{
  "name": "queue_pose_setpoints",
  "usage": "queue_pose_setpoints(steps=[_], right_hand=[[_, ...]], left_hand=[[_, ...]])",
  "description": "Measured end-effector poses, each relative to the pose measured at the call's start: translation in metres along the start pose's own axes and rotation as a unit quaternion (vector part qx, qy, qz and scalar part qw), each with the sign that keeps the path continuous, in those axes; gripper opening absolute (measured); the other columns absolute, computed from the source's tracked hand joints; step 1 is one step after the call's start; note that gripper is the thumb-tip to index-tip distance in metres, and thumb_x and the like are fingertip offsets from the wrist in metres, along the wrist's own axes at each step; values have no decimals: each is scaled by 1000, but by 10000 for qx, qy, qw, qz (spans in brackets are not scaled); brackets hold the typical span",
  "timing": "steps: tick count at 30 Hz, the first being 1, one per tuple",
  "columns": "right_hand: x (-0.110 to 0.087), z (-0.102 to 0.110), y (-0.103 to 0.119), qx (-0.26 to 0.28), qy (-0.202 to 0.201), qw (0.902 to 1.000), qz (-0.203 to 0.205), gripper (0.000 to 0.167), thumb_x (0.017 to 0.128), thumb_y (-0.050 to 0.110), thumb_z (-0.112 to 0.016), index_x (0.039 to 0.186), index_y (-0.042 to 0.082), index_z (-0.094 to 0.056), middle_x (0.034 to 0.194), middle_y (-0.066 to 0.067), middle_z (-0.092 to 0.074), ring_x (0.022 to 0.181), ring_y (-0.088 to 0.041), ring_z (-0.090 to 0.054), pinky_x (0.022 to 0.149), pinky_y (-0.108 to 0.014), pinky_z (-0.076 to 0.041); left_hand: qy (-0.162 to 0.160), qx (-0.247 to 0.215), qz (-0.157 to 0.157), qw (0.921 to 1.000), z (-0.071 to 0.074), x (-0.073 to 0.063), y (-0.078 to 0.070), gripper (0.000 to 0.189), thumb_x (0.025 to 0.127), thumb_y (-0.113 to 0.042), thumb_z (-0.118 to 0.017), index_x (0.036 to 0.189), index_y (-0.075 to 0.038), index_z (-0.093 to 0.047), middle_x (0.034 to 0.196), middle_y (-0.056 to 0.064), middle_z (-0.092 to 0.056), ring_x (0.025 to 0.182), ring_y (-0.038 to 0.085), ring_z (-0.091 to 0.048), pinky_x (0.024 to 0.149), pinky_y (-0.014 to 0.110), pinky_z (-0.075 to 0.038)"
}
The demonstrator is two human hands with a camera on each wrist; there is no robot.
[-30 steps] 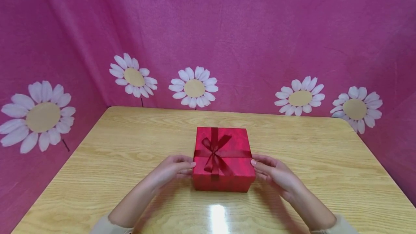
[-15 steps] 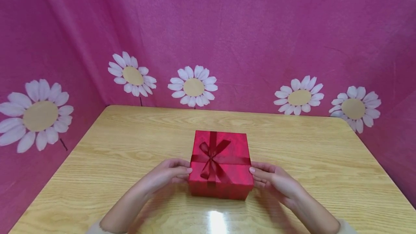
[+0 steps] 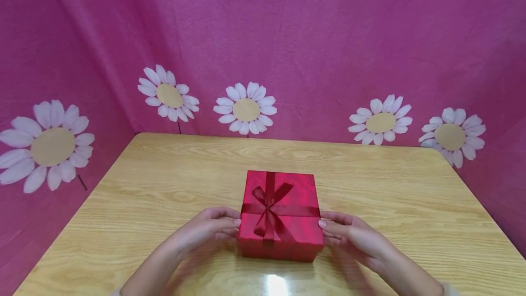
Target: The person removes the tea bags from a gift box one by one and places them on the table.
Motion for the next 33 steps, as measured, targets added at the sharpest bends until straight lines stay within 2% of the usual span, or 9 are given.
queue_pose_setpoints(steps=[5,8,11,13,18,21,28,33], right_hand=[[3,2,2,247,51,9996,-106,57,95,18,-58,137,-9,-30,100,9,-66,94,-3,-65,89,-22,-55],[7,4,5,389,37,9991,-161,49,96,18,-57,132,-7,-36,101,7,-68,96,-4,-65,90,-24,-55],[13,5,9,437,4,9989,-176,48,97,21,-56,132,-9,-40,105,5,-69,100,-6,-65,92,-25,-55],[17,7,11,454,-40,9988,-189,46,97,22,-55,131,-7,-45,106,5,-69,101,-7,-65,92,-25,-55],[20,7,15,693,-161,9970,-291,18,96,21,-57,105,8,-67,98,4,-71,95,-6,-66,88,-25,-56],[20,5,16,781,-163,9963,-312,14,96,19,-57,91,14,-69,93,5,-72,90,-5,-66,86,-23,-57],[21,4,16,684,-60,9972,-281,13,96,20,-57,92,14,-68,93,6,-71,91,-4,-65,86,-22,-56],[22,5,18,720,-71,9971,-252,14,96,19,-56,89,15,-68,90,7,-70,89,-4,-65,85,-21,-55]], left_hand=[[219,-131,21,9997,5,8,9,49,94,-32,-58,123,7,-51,104,3,-69,94,12,-68,89,33,-57],[39,-215,150,9996,11,14,10,50,94,-35,-58,123,5,-51,106,4,-67,93,11,-67,89,32,-57],[-289,-315,277,9987,16,17,5,50,94,-33,-57,123,7,-50,108,9,-65,93,12,-66,91,33,-57],[-388,-369,328,9980,17,20,4,46,95,-31,-56,122,7,-50,110,10,-64,94,13,-66,92,34,-56],[-403,-475,373,9974,16,27,3,45,97,-27,-53,125,9,-49,117,15,-64,98,15,-66,96,37,-55],[-406,-504,403,9971,15,30,1,46,96,-25,-54,125,10,-49,119,16,-64,98,15,-66,96,37,-54],[-529,-439,478,9965,15,31,-1,44,95,-23,-57,123,9,-49,114,12,-65,90,13,-66,92,34,-56],[-507,-496,420,9966,13,34,-4,43,95,-21,-55,122,11,-48,110,11,-65,90,12,-66,93,34,-56]])
Point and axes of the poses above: each hand's wrist, its own x-axis towards the middle knuckle, its own z-axis out of the back of the hand, y = z × x, the point moved 10 cm from there along x, towards the middle knuckle
